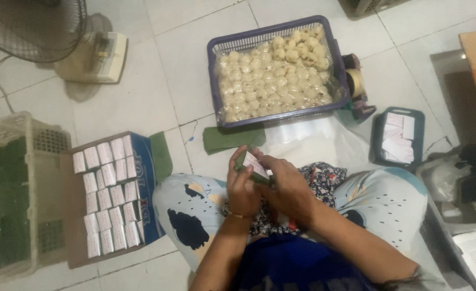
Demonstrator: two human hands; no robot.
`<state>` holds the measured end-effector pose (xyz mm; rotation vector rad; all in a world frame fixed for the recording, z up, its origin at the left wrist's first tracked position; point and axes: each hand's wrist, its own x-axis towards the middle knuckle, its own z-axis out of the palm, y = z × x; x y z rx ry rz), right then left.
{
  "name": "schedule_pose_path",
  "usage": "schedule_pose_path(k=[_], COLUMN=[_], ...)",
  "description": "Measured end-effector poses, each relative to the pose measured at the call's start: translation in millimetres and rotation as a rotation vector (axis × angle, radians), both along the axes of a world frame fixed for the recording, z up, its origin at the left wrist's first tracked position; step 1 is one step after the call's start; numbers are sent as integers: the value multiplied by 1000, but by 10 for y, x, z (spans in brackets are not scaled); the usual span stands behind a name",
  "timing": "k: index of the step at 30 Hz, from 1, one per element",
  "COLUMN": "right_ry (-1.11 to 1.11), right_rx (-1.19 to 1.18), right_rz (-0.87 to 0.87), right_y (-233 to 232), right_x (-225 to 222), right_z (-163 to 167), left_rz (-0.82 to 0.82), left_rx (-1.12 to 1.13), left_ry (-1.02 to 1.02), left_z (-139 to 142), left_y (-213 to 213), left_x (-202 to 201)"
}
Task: The person sits on the floor and wraps small round items one at a time in clear plastic film, twisting the ends closed. They place each wrapped item into a tray or into a box lined with white labeled packets, and at one point uses scissors to cut plastic wrap.
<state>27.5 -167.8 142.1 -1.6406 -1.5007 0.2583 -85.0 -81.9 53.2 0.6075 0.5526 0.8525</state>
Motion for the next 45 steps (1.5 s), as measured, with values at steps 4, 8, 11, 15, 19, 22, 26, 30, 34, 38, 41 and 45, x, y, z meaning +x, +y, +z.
schedule_pose_path(k=[4, 8, 11, 15, 19, 22, 26, 30, 34, 38, 41, 45], right_ry=[-147, -138, 65, 287, 271, 635, 926, 1126, 1131, 857, 409, -55], right_rx=[-58, -114, -38, 36, -200, -350, -359, -245, -104, -51, -23, -41], right_rz=[-7, -117, -199, -639, -784, -637, -592, -598, -631, -751, -804, -828], right_y=[-70, -138, -168, -250, -370, -339, -308, -402, -497, -480, -455, -479], right_x=[173, 431, 881, 1988, 2767, 2927, 2968, 2906, 2738, 2627, 2601, 2606], right_z=[-130, -510, -915, -1392, -1610, -1555, -1402, -1322, -1434, -1564, -1644, -1714], left_rz=[-62, -178, -193, -198, -193, -211, -208, -184, -152, -128, -107, -62], left_rx=[798, 1, -152, -208, -208, -246, -261, -240, -197, -139, -86, 181], left_ry=[455, 341, 377, 458, 388, 381, 341, 363, 321, 330, 366, 260], left_z=[-104, -272, -316, -290, -253, -211, -116, -24, 38, 56, 44, 50], left_y=[40, 32, -19, -14, 5, -22, -62, -57, -53, -66, -96, -164], left_x=[-31, 141, 221, 227, 263, 319, 358, 373, 368, 354, 361, 400])
